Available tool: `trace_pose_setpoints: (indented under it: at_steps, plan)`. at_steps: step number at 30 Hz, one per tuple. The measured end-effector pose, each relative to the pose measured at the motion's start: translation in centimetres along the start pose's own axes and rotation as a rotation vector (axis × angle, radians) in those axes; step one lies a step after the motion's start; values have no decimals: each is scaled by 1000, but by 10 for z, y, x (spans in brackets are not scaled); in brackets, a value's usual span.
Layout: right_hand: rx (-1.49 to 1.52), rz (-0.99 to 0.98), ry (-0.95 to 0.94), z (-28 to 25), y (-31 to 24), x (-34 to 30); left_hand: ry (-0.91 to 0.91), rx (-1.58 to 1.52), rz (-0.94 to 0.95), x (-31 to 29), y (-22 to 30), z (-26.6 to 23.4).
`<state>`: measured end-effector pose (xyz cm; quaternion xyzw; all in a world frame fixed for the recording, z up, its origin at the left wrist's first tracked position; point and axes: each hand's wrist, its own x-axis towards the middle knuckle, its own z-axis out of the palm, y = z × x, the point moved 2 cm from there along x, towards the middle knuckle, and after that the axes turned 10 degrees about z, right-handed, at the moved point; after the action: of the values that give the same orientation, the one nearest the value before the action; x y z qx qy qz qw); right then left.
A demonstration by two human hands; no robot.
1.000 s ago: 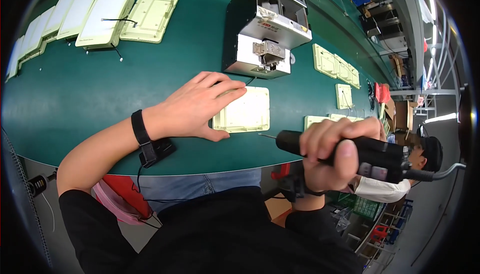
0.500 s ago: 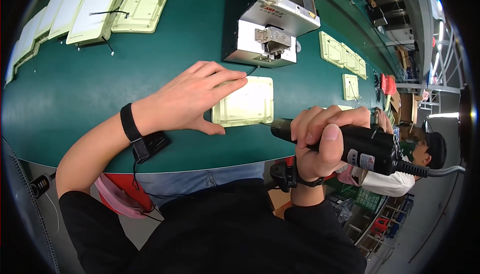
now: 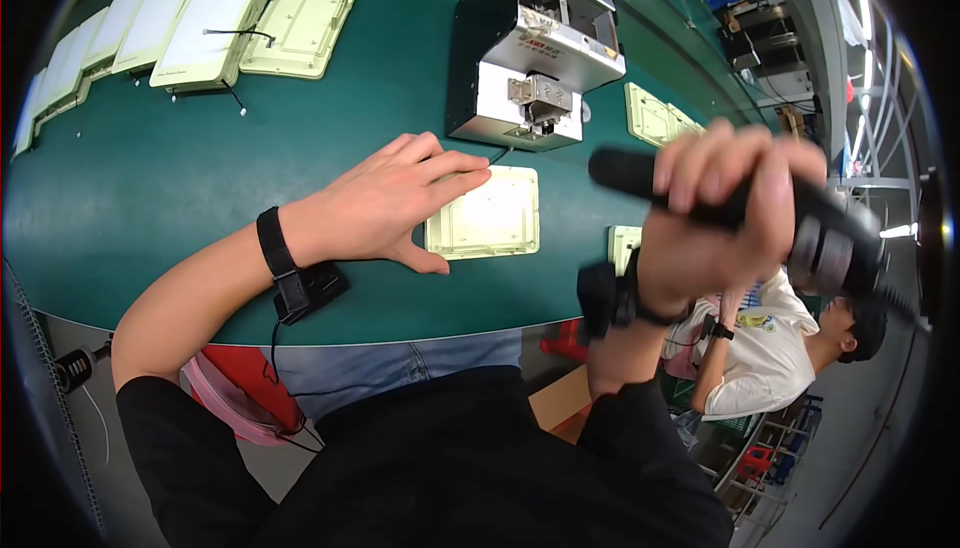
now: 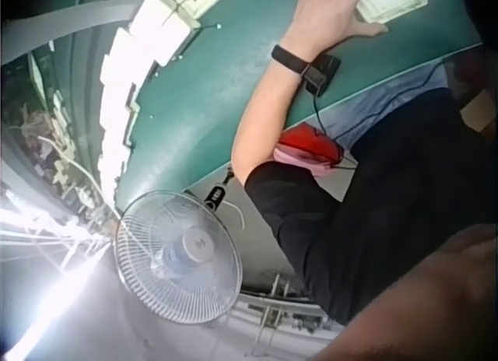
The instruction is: Assembling plastic electronic housings using an electric screwdriver at a factory workstation.
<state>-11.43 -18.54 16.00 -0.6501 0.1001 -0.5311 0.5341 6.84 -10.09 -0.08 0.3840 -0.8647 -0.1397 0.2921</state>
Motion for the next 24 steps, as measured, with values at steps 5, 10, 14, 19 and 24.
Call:
trace_pose_setpoints:
  at_steps: [5, 10, 14, 19, 24]
  plan:
    - [-206, 36, 248, 4, 26, 39, -3, 5, -8, 3, 1, 1]
    - [-192, 102, 221, 1, 24, 28, 7, 18, 29, 0, -4, 6]
    - [-22, 160, 68, 5, 14, -11, 40, 35, 40, -3, -7, 6]
    - [-13, 279, -53, 20, 6, -63, 57, 60, 61, -3, -7, 6]
    - [-66, 370, -71, 27, 7, -73, 52, 49, 49, -3, -5, 7]
